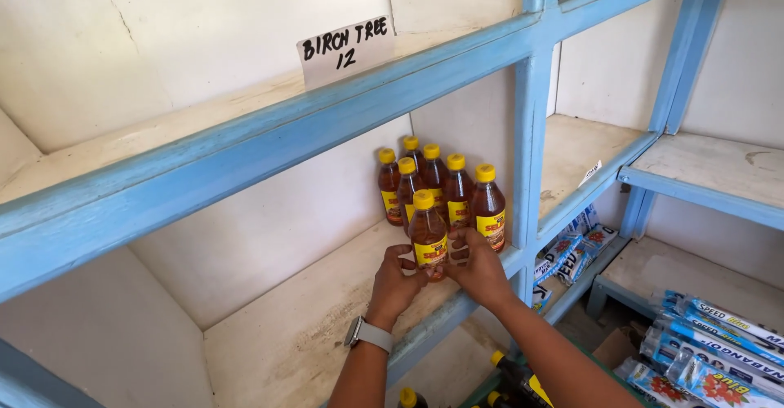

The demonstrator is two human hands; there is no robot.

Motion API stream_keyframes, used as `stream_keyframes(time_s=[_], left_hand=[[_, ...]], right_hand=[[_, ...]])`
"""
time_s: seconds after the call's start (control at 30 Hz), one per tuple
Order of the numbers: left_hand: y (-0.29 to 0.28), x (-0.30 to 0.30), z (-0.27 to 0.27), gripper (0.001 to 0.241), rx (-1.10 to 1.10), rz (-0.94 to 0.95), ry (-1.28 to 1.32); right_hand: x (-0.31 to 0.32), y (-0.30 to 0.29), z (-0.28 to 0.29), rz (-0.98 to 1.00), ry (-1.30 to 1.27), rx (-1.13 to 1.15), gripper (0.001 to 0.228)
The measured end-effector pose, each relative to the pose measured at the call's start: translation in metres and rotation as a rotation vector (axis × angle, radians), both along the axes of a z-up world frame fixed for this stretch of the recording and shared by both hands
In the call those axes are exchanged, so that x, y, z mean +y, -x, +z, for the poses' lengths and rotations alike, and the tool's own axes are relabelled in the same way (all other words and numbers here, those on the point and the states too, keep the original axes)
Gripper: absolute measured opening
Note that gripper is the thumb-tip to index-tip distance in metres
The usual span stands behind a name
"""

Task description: Stocking small condiment bottles onto a lower grocery store shelf from a storage crate.

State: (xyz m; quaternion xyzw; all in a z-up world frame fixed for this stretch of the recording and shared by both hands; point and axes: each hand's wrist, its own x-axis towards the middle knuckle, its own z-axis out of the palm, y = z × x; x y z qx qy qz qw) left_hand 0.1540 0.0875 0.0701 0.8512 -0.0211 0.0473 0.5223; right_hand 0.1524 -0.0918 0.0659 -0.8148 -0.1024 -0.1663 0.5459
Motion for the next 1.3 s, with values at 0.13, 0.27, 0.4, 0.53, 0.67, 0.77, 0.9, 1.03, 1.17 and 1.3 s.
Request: stream_keyframes(time_s=[0.13, 0.27, 0.4, 0.53, 0.67, 0.77, 0.9, 1.03, 1.17, 1.3], left_hand=[[-0.003, -0.002, -0.001, 0.075, 0.048, -0.063, 0.108], [0.001, -0.005, 0.007, 0.077, 0.101, -0.077, 0.126], [-0.003, -0.003, 0.001, 0.075, 0.131, -0.114, 0.171], [-0.010, -0.005, -0.008, 0.077, 0.106, -0.174, 0.308], [-0.008, -0.006, -0.005, 0.079, 0.112, -0.184, 0.311], [-0.009, -0.007, -0.008, 0.079, 0.097, -0.196, 0.288], [-0.001, -0.014, 0.001, 0.085, 0.120, -0.267, 0.271], [-0.004, -0.017, 0.000, 0.089, 0.115, -0.246, 0.178], [-0.008, -0.016, -0.001, 0.092, 0.080, -0.258, 0.031], [-0.012, -0.015, -0.004, 0.094, 0.024, -0.302, 0.022]], right_hand=[[0.003, -0.002, -0.002, -0.067, 0.035, -0.014, 0.058], [0.006, -0.003, -0.003, -0.116, 0.048, -0.018, 0.058], [0.001, -0.010, -0.007, -0.086, 0.023, -0.016, 0.058], [-0.007, -0.019, -0.017, -0.016, -0.033, 0.037, 0.060], [-0.008, -0.020, -0.020, -0.009, 0.001, 0.055, 0.060], [-0.007, -0.018, -0.019, -0.018, 0.019, 0.064, 0.061], [-0.006, -0.022, -0.020, -0.035, 0.047, 0.076, 0.064], [-0.005, -0.025, -0.018, -0.073, 0.148, 0.066, 0.071], [0.000, -0.025, -0.014, -0.127, 0.226, 0.075, 0.074], [0.003, -0.027, -0.019, -0.166, 0.246, 0.046, 0.073]])
